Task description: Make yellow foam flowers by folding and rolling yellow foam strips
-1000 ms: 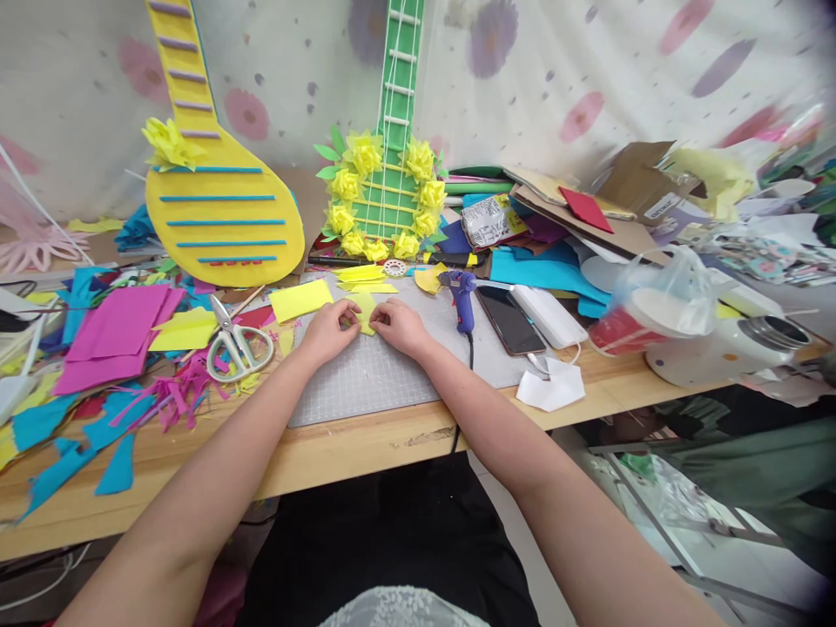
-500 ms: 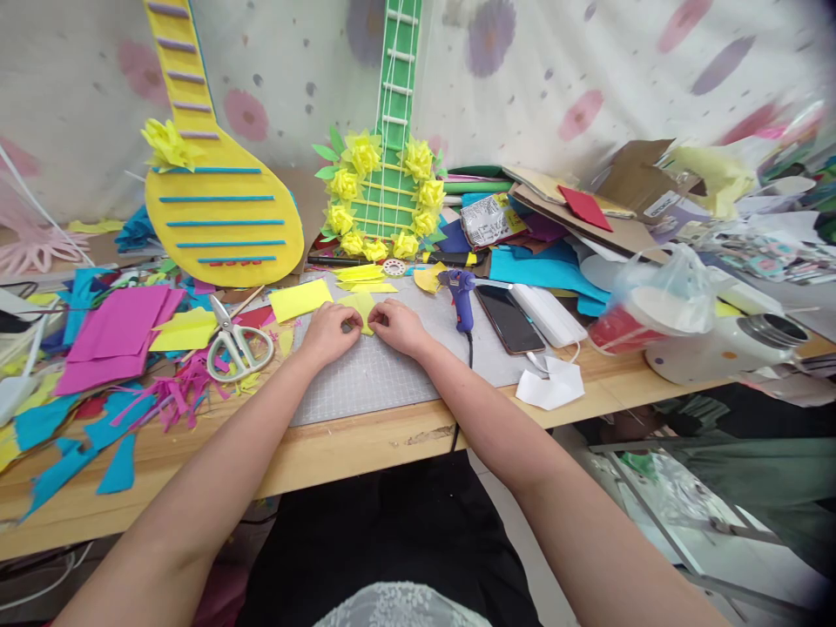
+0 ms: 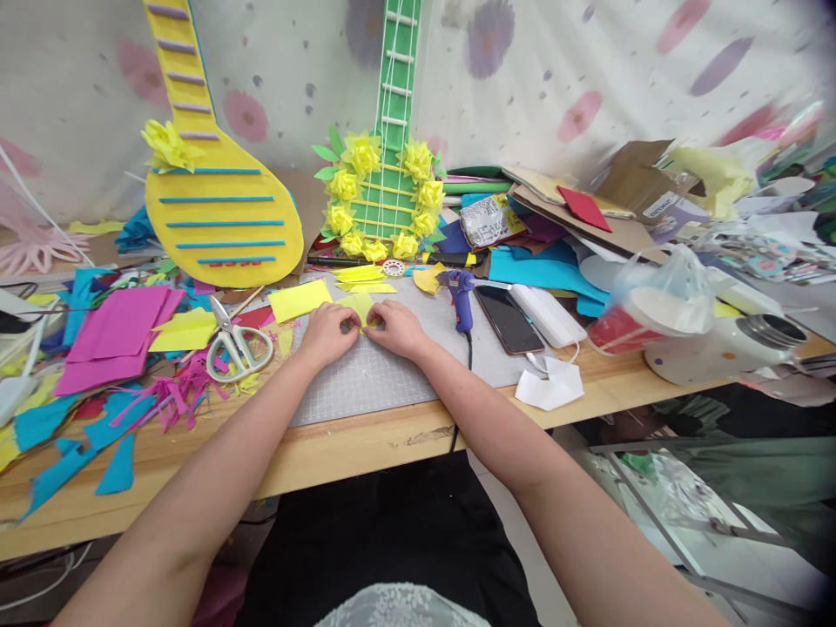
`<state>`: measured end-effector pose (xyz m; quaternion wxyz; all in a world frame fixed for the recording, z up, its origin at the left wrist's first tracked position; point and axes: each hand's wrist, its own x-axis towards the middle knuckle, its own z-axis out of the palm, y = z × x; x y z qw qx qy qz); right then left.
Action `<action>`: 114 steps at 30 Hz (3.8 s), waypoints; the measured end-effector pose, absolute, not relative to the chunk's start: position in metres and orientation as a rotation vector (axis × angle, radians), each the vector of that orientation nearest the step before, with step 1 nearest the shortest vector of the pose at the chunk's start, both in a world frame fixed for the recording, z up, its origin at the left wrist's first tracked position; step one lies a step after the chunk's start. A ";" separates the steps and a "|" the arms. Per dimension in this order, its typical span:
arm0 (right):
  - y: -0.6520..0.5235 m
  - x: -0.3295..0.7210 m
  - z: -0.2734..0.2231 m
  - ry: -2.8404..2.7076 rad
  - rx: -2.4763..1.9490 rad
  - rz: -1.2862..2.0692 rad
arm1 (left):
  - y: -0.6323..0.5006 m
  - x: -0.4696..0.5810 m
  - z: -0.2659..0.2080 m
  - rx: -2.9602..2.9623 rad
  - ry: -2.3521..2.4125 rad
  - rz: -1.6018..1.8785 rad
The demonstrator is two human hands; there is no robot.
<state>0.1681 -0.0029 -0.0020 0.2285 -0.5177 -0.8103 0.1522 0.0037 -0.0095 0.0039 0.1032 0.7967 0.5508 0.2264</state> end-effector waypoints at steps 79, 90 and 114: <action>0.014 0.185 -0.001 -1.522 -1.511 0.793 | 0.054 0.022 0.042 2.083 1.840 0.162; 0.015 0.187 -0.005 -1.506 -1.513 0.735 | 0.048 -0.001 0.035 1.765 1.535 0.369; 0.001 0.175 0.002 -2.299 -1.355 0.278 | -0.005 0.011 0.009 1.821 1.878 0.994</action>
